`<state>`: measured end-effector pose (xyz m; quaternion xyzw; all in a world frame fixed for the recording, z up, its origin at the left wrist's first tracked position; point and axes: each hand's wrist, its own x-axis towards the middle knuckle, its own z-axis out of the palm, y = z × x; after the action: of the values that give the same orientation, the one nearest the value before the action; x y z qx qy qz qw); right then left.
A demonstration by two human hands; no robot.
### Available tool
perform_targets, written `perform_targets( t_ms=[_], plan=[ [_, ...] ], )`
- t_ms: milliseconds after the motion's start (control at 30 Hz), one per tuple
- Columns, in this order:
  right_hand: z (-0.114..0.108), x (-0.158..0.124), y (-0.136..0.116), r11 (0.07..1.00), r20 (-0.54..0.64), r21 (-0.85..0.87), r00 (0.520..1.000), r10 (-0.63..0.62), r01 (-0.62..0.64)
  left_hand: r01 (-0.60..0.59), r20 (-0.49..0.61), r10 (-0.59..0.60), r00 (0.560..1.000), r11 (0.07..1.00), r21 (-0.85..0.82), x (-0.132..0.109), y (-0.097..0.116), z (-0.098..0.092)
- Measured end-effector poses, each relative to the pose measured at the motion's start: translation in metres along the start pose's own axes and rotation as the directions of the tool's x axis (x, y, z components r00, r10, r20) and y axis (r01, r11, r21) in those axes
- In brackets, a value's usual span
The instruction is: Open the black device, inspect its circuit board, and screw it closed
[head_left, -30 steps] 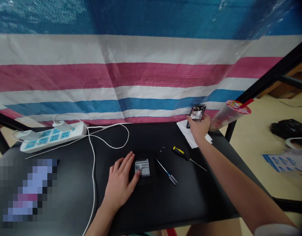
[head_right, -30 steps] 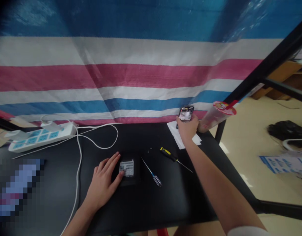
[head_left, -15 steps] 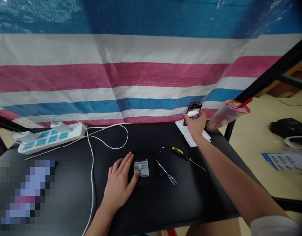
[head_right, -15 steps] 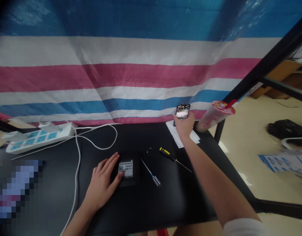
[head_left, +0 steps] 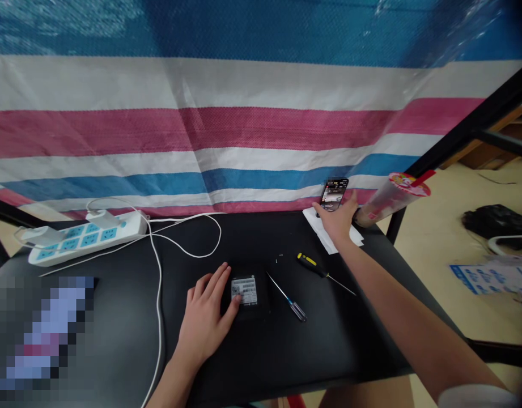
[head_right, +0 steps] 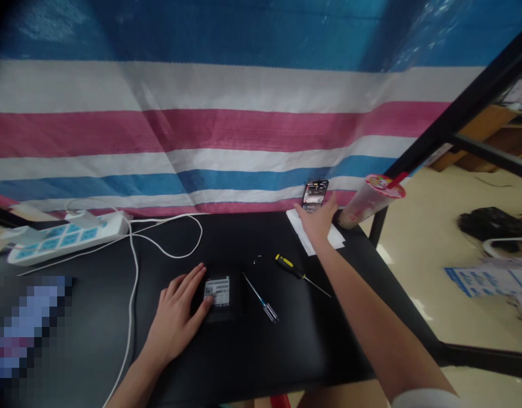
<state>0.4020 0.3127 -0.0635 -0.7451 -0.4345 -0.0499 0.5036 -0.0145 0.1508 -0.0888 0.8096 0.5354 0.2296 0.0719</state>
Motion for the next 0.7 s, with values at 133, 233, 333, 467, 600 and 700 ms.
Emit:
perform_targets(
  t_ms=[133, 233, 333, 467, 600, 700],
  plan=[
    [-0.020, -0.027, -0.014, 0.978, -0.106, -0.125, 0.978, -0.178, 0.164, 0.002, 0.003, -0.002, 1.000, 1.000, 0.002, 0.001, 0.001, 0.000],
    [-0.050, -0.055, -0.030, 0.926, -0.044, -0.172, 0.937, -0.348, 0.336, 0.003, 0.006, -0.003, 1.000, 1.000, 0.008, 0.001, 0.000, 0.001],
    [-0.086, -0.086, -0.037, 0.878, 0.109, -0.092, 0.881, -0.460, 0.470, -0.001, 0.005, 0.001, 1.000, 1.000, 0.011, 0.001, 0.000, 0.001],
    [-0.122, -0.126, -0.019, 0.863, 0.279, -0.135, 0.855, -0.438, 0.486, -0.007, -0.003, 0.007, 1.000, 1.000, 0.008, 0.000, 0.000, 0.002],
    [-0.132, -0.151, 0.010, 0.850, 0.363, -0.319, 0.882, -0.300, 0.420, -0.009, -0.007, 0.009, 1.000, 1.000, 0.012, 0.000, -0.001, 0.002],
    [-0.131, -0.159, 0.018, 0.855, 0.418, -0.316, 0.870, -0.263, 0.410, -0.015, -0.018, 0.015, 1.000, 1.000, 0.016, 0.000, -0.001, 0.003]
  ],
)
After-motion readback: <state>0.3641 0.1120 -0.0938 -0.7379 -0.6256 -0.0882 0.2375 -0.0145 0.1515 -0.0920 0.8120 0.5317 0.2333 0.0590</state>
